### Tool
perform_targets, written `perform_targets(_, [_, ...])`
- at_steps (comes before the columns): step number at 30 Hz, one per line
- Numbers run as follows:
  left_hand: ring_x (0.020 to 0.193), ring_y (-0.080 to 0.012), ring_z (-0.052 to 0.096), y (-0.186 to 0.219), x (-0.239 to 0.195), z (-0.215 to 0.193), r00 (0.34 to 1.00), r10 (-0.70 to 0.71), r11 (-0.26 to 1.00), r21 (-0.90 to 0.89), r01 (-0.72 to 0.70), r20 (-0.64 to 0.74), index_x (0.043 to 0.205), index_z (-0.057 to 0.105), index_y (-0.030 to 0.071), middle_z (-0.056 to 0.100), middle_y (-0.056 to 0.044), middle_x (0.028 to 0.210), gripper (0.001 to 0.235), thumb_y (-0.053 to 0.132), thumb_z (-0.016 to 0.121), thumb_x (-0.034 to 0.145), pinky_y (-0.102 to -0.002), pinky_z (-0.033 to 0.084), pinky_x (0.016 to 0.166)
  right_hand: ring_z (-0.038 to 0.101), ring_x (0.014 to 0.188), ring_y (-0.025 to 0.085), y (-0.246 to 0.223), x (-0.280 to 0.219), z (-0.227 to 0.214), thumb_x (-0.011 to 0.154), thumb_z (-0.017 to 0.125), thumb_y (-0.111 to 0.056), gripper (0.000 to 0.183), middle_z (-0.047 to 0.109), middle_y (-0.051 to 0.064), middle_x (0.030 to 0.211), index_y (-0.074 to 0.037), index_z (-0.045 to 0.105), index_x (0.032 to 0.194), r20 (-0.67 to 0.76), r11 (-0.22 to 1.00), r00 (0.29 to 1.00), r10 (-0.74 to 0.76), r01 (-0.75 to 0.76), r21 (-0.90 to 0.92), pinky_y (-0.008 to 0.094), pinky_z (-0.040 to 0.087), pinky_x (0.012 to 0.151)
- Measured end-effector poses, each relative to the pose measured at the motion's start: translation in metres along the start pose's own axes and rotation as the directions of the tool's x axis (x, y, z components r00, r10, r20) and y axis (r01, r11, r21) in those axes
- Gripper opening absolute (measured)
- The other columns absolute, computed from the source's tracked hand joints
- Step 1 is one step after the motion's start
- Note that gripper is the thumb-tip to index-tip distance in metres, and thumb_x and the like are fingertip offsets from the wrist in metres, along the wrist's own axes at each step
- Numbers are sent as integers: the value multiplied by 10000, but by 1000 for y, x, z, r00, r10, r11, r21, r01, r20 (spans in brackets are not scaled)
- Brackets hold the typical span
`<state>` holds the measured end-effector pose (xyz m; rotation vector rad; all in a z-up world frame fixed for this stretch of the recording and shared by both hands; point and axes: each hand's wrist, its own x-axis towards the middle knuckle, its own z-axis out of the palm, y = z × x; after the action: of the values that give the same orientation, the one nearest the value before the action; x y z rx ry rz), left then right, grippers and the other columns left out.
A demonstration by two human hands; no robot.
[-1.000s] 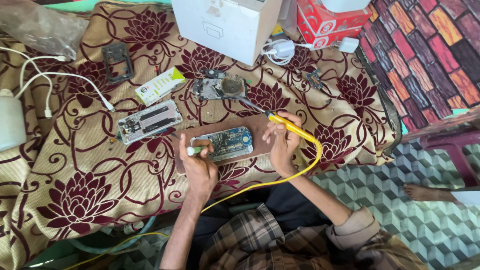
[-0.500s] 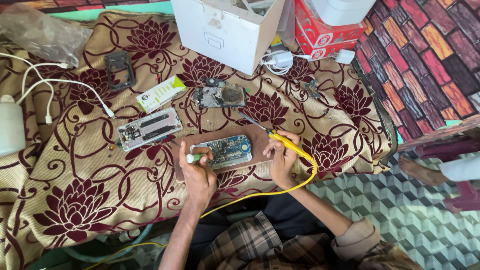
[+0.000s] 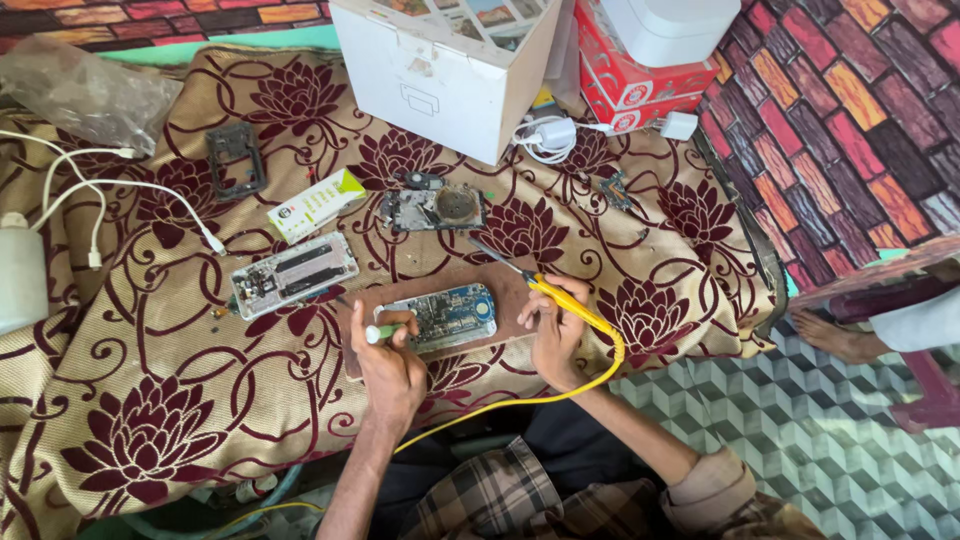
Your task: The person uses a soldering iron and solder wire to work on a small circuit board placed on a table. They repeatedly apply heat and solder to various points on the board while holding it steady with their other hand.
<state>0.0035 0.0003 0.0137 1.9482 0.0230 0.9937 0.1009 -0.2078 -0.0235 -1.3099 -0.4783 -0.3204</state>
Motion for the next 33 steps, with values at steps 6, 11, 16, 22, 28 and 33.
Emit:
perform_targets(6, [801, -229, 654, 1, 1, -4, 997, 40, 985, 166, -50, 66, 1118, 421, -67, 635, -96, 845, 301, -176, 435, 838, -469, 393, 1143, 607, 690, 112, 1, -1, 0, 1120, 452, -124, 214, 589, 112, 996, -33, 406, 1308, 9, 999, 1000, 4, -5, 42, 224, 478, 617])
perform_targets(11, [800, -225, 637, -1, -2, -1, 999, -30, 998, 61, 28, 35, 1228, 368, -141, 624, -98, 871, 360, -164, 417, 872, -416, 445, 1071, 603, 682, 114, -2, -1, 0, 1126, 463, -145, 216, 580, 107, 973, -32, 404, 1300, 9, 998, 1000, 13, -13, 57, 230, 479, 622])
perform_targets(16, [790, -207, 630, -3, -2, -1, 995, 90, 988, 122, -93, 30, 1289, 335, -141, 627, -87, 875, 414, -178, 418, 885, -423, 445, 1076, 598, 690, 118, -5, -4, 1, 1139, 447, -169, 218, 585, 99, 941, -30, 411, 1304, 26, 999, 999, -21, 20, 42, 234, 479, 632])
perform_targets(22, [820, -193, 612, -1, -4, 0, 999, 36, 999, -20, -36, -2, 1416, 166, -161, 613, -96, 946, 541, -158, 422, 939, -323, 481, 908, 599, 698, 124, -6, -3, 0, 1143, 441, -194, 224, 584, 102, 970, -28, 400, 1288, 42, 999, 999, -18, 16, 45, 235, 478, 633])
perform_targets(28, [806, -213, 628, -9, -8, 1, 998, 61, 992, 110, -63, 28, 1359, 230, -110, 620, -117, 914, 510, -164, 426, 891, -420, 479, 1001, 599, 685, 123, -6, -2, 3, 1139, 443, -232, 246, 578, 91, 953, -31, 405, 1277, 37, 998, 999, -31, 29, 64, 232, 475, 609])
perform_targets(33, [816, -197, 642, -25, -11, 5, 996, 84, 992, 93, -86, 31, 1407, 198, -54, 647, -102, 936, 520, -161, 422, 950, -374, 528, 927, 597, 676, 119, -6, 0, 0, 1147, 436, -278, 279, 578, 82, 940, -35, 409, 1281, 58, 998, 997, -48, 46, 42, 231, 476, 604])
